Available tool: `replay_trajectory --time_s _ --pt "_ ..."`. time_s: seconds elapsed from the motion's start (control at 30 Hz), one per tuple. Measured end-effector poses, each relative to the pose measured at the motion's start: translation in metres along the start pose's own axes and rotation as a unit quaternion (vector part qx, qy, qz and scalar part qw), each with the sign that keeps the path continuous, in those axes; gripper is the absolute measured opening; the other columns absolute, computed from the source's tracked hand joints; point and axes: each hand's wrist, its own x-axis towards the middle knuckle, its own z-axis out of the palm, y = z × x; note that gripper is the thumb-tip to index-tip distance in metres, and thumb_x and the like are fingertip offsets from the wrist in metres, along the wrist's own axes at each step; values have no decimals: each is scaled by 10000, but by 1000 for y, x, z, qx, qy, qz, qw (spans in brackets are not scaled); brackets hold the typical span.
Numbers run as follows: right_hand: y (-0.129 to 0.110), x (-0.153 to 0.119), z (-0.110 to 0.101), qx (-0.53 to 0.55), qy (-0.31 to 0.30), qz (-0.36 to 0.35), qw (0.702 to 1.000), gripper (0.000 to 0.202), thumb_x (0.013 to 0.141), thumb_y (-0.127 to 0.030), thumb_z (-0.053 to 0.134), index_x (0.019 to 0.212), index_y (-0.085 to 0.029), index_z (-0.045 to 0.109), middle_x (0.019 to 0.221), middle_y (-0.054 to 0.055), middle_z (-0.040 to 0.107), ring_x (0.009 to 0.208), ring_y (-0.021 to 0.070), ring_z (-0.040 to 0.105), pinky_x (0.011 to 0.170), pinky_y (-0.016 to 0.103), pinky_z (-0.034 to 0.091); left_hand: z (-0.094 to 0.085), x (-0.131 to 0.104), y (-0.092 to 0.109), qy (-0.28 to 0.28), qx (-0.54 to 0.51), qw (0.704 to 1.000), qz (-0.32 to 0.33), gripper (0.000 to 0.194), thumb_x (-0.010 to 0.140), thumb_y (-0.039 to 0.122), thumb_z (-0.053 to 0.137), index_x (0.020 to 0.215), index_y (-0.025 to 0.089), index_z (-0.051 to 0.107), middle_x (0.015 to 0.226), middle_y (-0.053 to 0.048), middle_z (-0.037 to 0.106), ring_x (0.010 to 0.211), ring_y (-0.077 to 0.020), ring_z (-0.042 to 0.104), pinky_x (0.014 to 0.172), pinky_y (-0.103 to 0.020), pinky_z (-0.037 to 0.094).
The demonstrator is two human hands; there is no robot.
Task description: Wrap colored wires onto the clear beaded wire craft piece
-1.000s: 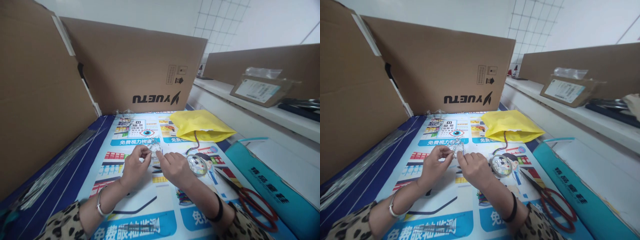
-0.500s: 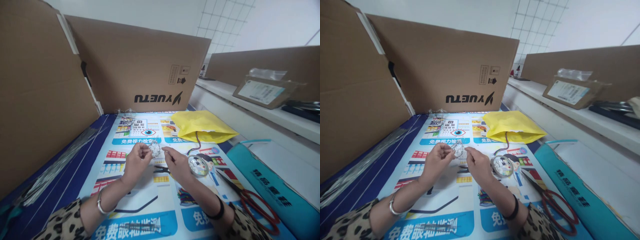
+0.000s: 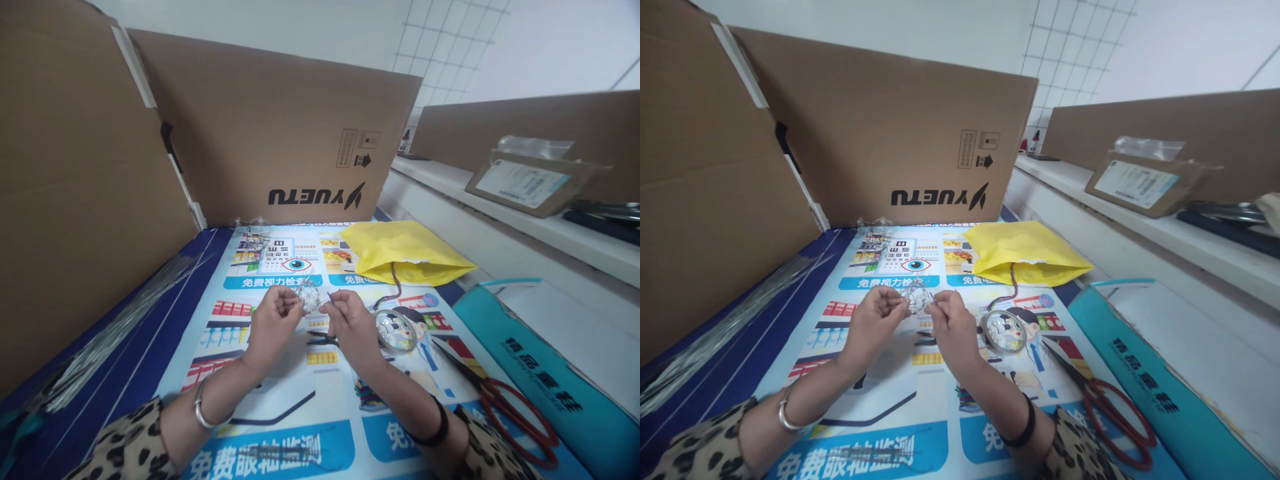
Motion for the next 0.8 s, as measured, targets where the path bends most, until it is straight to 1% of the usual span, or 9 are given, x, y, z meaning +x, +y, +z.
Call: replay_trajectory --time_s 0.07,0.1,0.13,0.2,0.27,0.33,0.53,0.67,0.8 --pt "0 -1 0 -5 -6 -2 1000 76 832 -277 544 870 -214 565 454 -87 570 435 132 580 493 226 451 0 0 1 0 -4 1000 -4 194 729 280 639 843 187 513 753 -11 644 683 -154 665 646 -278 536" --pt "1 -1 1 -14 -8 -17 1000 67 832 -270 551 841 -215 587 444 -85 560 429 131 577 491 227 458 0 0 1 0 -6 1000 -5 197 727 278 641 845 187 513 755 -11 645 687 -154 666 650 -279 537" --pt "2 -1 1 -26 -6 -44 999 73 831 -264 558 812 -215 608 464 -72 577 446 133 586 503 231 472 0 0 1 0 -8 1000 -7 199 726 275 642 849 186 513 759 -11 646 692 -153 667 656 -281 537" --pt "3 0 1 -58 1 -131 990 111 839 -249 558 781 -212 646 591 -24 657 560 145 635 580 248 513 0 -1 3 -2 -14 1000 -10 202 728 272 640 856 186 510 765 -11 646 702 -153 668 670 -284 539" --pt "4 0 1 -95 8 -220 971 152 866 -226 527 814 -210 669 754 16 706 709 154 663 674 262 535 0 -1 4 -3 -22 1000 -14 204 727 272 641 853 185 506 762 -8 643 704 -152 671 675 -283 539" --pt "5 -1 1 -129 10 -268 955 190 894 -196 481 876 -205 670 827 28 711 782 148 663 722 261 541 0 -2 6 -4 -28 999 -17 207 725 275 643 847 183 503 751 -4 641 698 -152 672 674 -279 537" --pt "3 -2 2 -198 19 -308 930 188 915 -184 452 885 -188 638 817 35 700 761 143 647 709 261 526 2 -4 8 -8 -42 999 -21 211 732 291 640 842 186 494 726 6 642 673 -147 672 668 -273 530" --pt "-1 -2 2 -249 32 -320 913 190 915 -189 460 811 -180 619 741 33 665 714 136 622 658 240 475 4 -6 6 -12 -35 999 -15 199 735 280 639 845 189 500 740 7 645 680 -142 664 673 -274 528" --pt "-3 -1 4 -316 55 -341 884 212 900 -202 478 736 -177 609 664 31 612 648 136 583 617 243 422 6 -9 7 -16 -31 999 -9 172 742 261 628 833 186 502 732 10 631 678 -136 649 676 -275 529"
